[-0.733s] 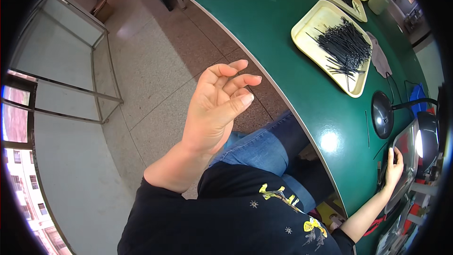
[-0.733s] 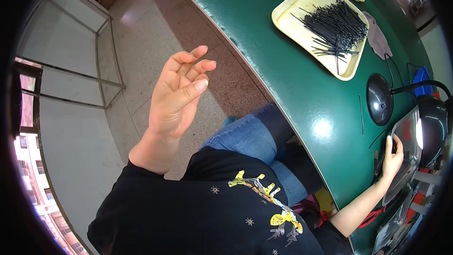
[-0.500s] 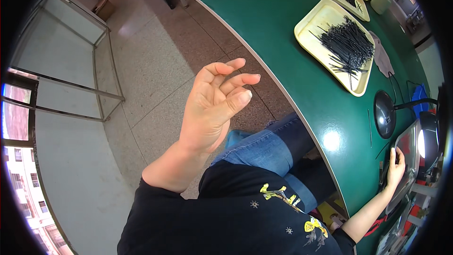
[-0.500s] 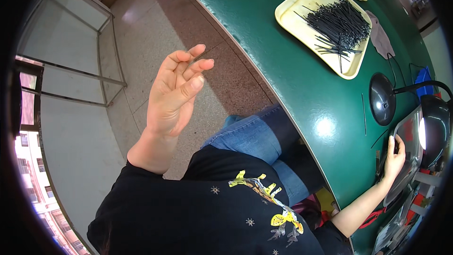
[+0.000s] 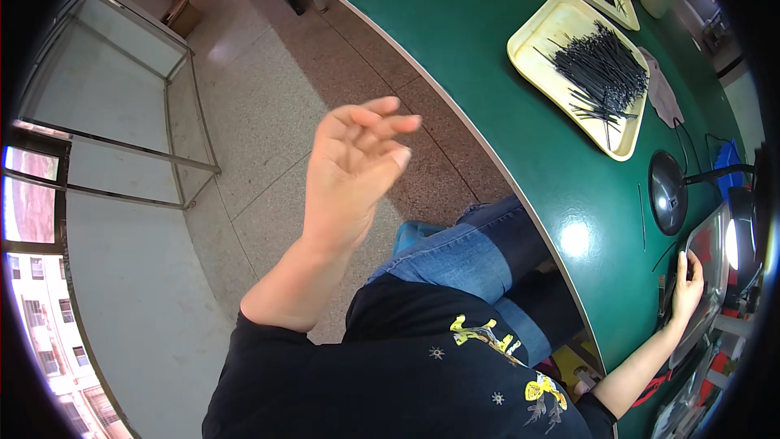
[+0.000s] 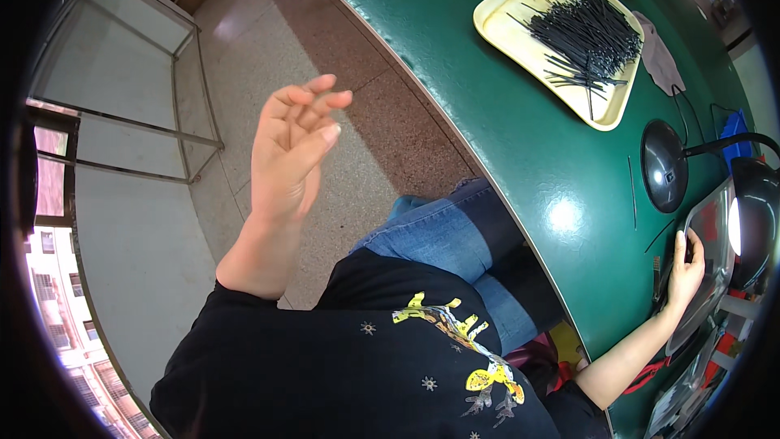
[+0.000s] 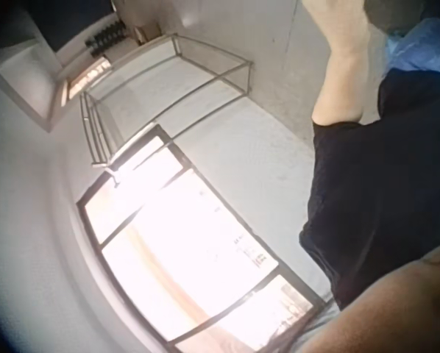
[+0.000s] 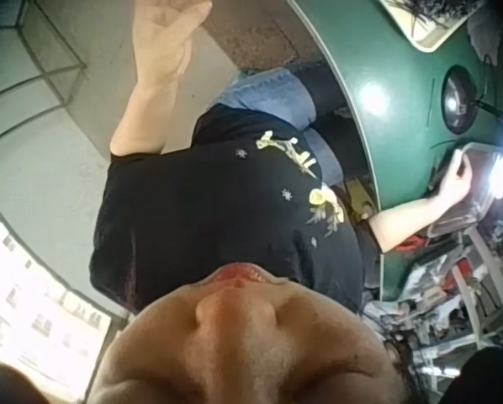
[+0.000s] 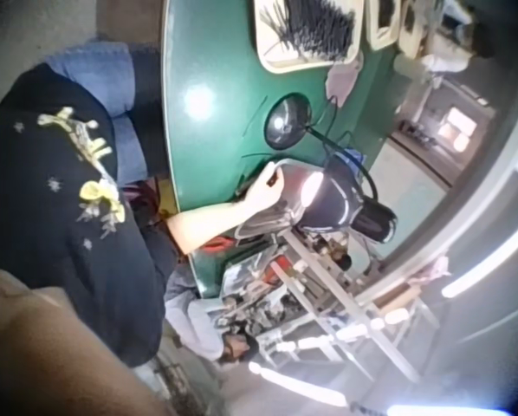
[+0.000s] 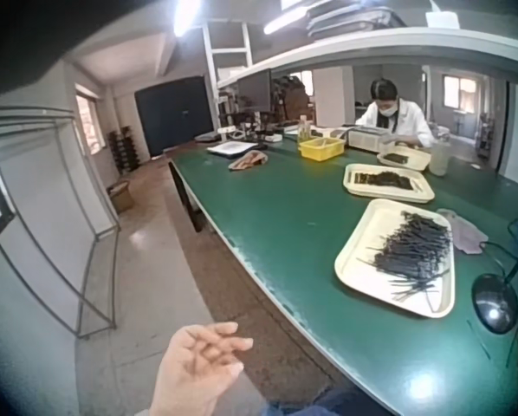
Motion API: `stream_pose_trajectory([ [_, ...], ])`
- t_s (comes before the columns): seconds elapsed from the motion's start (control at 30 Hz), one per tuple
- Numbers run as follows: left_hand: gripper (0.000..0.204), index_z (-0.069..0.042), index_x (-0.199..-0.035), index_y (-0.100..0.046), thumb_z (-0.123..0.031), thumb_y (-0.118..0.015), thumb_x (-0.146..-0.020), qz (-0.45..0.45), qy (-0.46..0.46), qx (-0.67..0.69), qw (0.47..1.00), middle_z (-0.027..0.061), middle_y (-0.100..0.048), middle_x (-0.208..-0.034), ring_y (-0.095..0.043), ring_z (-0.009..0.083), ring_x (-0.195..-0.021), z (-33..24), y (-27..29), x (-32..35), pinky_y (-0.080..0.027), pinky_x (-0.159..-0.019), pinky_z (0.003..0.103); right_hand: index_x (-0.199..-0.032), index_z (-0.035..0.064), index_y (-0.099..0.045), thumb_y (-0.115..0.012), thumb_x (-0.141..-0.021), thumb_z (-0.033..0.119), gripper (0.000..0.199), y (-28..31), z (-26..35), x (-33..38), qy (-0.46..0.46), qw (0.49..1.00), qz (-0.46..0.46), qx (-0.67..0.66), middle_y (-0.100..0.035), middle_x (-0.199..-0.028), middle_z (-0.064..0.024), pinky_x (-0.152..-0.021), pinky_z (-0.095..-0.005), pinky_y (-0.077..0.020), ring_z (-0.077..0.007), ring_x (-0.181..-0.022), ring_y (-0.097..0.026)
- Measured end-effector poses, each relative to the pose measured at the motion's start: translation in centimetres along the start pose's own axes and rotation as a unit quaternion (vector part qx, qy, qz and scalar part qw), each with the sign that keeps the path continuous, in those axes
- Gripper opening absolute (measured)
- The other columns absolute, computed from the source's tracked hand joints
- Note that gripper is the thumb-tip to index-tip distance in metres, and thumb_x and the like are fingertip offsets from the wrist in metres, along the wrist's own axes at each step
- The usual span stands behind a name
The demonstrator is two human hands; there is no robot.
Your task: The person gathers hairpins from a tray into a bundle by hand, holds them under a lamp, and places the bundle into a metal tray.
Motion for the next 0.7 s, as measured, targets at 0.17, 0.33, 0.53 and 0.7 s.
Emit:
stream_pose_trajectory([
  [0.17, 0.034, -0.006, -0.107, -0.055, -0.011, -0.072, -0.079, -0.011, -0.214, -0.651, 0.728, 0.0091, -0.057, -0.119, -0.055, 0.0200, -0.112, 2.4, 2.7, -1.1, -0.042, -0.087, 0.034, -0.113, -0.0032, -0.062, -0.065, -0.090, 0.030, 0.040, 0.5, 0.2, 0.4, -0.031, 0.999, -0.001, -0.029, -0.067, -0.097, -0.0112, -0.080, -0.0280, -0.0466, -0.0159, -0.087, -0.060],
  [0.33, 0.028, -0.007, -0.094, -0.066, -0.022, -0.076, -0.074, 0.023, -0.127, -0.665, 0.736, 0.0109, -0.064, -0.103, -0.059, 0.0271, -0.095, 3.3, 4.0, -1.7, -0.044, -0.079, 0.044, -0.110, -0.0013, -0.065, -0.069, -0.085, 0.034, 0.044, -0.3, 3.0, 0.8, -0.002, 0.999, -0.024, 0.035, -0.068, -0.097, -0.0158, -0.081, -0.0288, -0.0472, -0.0200, -0.088, -0.063],
  [0.53, 0.021, -0.006, -0.094, -0.066, -0.009, -0.073, -0.074, 0.093, -0.286, -0.637, 0.709, 0.0112, -0.064, -0.104, -0.058, 0.0270, -0.108, 2.4, 0.1, -5.9, -0.042, -0.097, 0.042, -0.110, 0.0010, -0.065, -0.070, -0.081, 0.038, 0.047, 0.4, 4.4, 1.6, -0.013, 0.996, -0.047, 0.078, -0.068, -0.101, -0.0164, -0.082, -0.0322, -0.0485, -0.0235, -0.090, -0.065],
  [0.7, 0.022, -0.007, -0.092, -0.067, -0.009, -0.073, -0.071, 0.203, -0.397, -0.570, 0.690, 0.0092, -0.062, -0.107, -0.055, 0.0276, -0.111, 3.2, -9.5, -9.4, -0.040, -0.098, 0.041, -0.108, 0.0009, -0.065, -0.073, -0.078, 0.037, 0.047, -0.1, 2.9, 1.9, 0.009, 0.994, -0.091, 0.065, -0.067, -0.102, -0.0157, -0.081, -0.0333, -0.0478, -0.0247, -0.091, -0.064],
])
Point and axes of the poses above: each hand's wrist, its own x-axis away from the middle knuckle, its own y-axis out of the back of the hand, z = x × y, the point moved 1 cm from there along -x, towards the middle knuckle
